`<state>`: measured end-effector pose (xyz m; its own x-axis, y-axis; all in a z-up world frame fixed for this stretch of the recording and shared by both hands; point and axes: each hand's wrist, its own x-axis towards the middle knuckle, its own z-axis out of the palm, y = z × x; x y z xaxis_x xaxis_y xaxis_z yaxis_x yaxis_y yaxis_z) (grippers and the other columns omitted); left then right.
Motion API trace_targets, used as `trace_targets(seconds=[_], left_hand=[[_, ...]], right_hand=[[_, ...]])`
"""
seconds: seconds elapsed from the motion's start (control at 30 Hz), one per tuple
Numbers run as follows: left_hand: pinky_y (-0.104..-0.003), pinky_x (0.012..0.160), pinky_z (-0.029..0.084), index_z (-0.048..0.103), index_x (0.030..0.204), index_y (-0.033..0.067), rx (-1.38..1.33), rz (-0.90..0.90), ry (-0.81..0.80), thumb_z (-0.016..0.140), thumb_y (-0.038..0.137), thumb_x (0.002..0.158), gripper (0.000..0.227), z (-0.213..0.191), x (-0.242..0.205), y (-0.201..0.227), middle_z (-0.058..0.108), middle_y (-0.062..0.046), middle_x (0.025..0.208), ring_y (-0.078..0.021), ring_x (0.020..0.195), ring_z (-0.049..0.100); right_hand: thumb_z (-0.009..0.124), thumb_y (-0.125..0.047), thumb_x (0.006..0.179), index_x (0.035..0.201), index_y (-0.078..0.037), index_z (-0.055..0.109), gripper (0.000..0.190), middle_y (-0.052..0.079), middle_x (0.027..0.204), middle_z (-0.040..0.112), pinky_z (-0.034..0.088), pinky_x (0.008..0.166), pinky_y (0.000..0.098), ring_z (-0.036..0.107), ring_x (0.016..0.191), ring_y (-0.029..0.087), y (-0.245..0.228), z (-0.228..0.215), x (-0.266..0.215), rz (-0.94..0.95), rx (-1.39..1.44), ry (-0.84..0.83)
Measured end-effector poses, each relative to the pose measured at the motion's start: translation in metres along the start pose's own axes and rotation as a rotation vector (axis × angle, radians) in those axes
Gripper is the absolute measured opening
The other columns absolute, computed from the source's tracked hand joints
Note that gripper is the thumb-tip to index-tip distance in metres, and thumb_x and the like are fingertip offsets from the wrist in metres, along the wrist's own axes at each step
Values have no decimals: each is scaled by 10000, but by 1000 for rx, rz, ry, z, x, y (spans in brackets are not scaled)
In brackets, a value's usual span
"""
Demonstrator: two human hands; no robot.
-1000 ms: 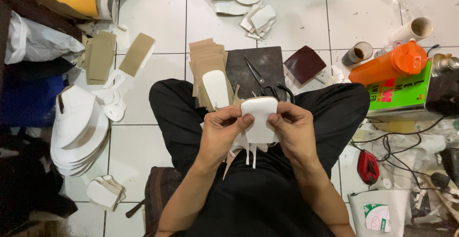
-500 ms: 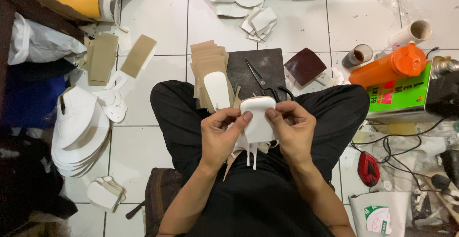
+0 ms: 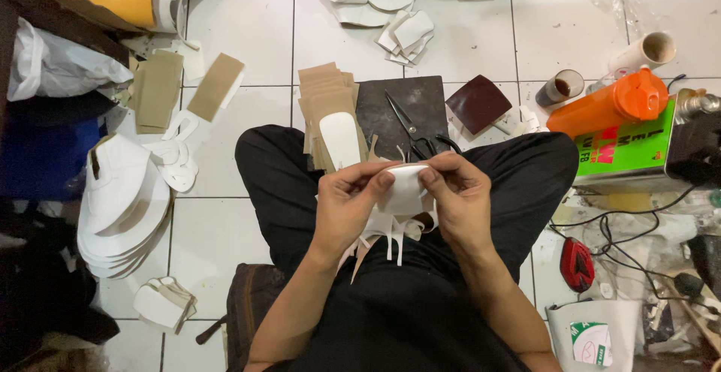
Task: The person sits on the floor and repeatedly aligns a white shoe insole with a brown cardboard template. They use scissors to trim the cardboard around the insole's edge, then separate the pieces and repeat the process with new materials.
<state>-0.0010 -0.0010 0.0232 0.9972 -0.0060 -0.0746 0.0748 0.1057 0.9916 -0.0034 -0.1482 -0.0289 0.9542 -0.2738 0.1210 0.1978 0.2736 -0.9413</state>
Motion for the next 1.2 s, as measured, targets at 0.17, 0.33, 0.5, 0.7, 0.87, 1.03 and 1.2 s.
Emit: trace_targets(seconds=[0.17, 0.33, 0.5, 0.7, 0.87, 1.03, 1.2], left_hand=[[-227, 659, 546, 769, 877, 69, 43, 127, 79, 761, 163, 807, 117, 2, -5, -8, 744, -75, 717, -50, 714, 627], [-249, 655, 552, 753, 864, 51, 54, 277, 140, 729, 130, 832, 88, 5, -10, -7, 741, -65, 707, -48, 720, 623], [-281, 575, 552, 730, 799, 67, 233, 490, 245, 682, 182, 861, 139, 9, -8, -22, 710, -71, 650, -177, 595, 692], [-362, 768, 521, 677, 913, 48, 142, 413, -164, 730, 170, 815, 165, 1, 3, -4, 683, -84, 795, -270, 793, 684], [-268, 710, 515, 726, 826, 79, 74, 303, -91, 768, 127, 785, 77, -2, 4, -11, 693, -32, 703, -84, 718, 628], [-224, 551, 487, 704, 827, 45, 181, 304, 101, 793, 146, 781, 143, -9, 9, -20, 705, -82, 648, -56, 621, 618], [-227, 694, 563, 688, 924, -1, -98, -87, -210, 841, 112, 687, 304, -14, 8, -25, 738, -78, 794, -85, 762, 663]], right_hand=[[676, -30, 851, 882, 68, 612, 121, 112, 759, 574, 435, 636, 208, 546, 688, 110, 3, 1, -7, -13, 92, -11], [665, -57, 877, 863, 67, 621, 132, 95, 701, 519, 438, 598, 212, 504, 625, 101, -9, 5, -17, -180, -218, -4], [670, -158, 884, 836, 45, 584, 225, 101, 719, 519, 430, 570, 217, 521, 600, 117, -3, 10, -19, -343, -266, 87], [714, -13, 817, 874, 61, 676, 101, 134, 734, 577, 495, 618, 275, 609, 624, 189, -29, 18, -17, -348, -330, -34], [799, -115, 741, 872, 12, 689, 213, 75, 724, 625, 499, 648, 249, 575, 669, 91, -5, 1, -19, -123, -276, -43], [875, -50, 634, 904, -19, 715, 315, 23, 721, 645, 492, 660, 194, 573, 683, 55, -13, 7, -14, 111, -266, -123], [864, -49, 645, 851, 13, 669, 290, 30, 672, 595, 503, 611, 200, 557, 641, 63, -10, -14, -7, 260, -158, -29]])
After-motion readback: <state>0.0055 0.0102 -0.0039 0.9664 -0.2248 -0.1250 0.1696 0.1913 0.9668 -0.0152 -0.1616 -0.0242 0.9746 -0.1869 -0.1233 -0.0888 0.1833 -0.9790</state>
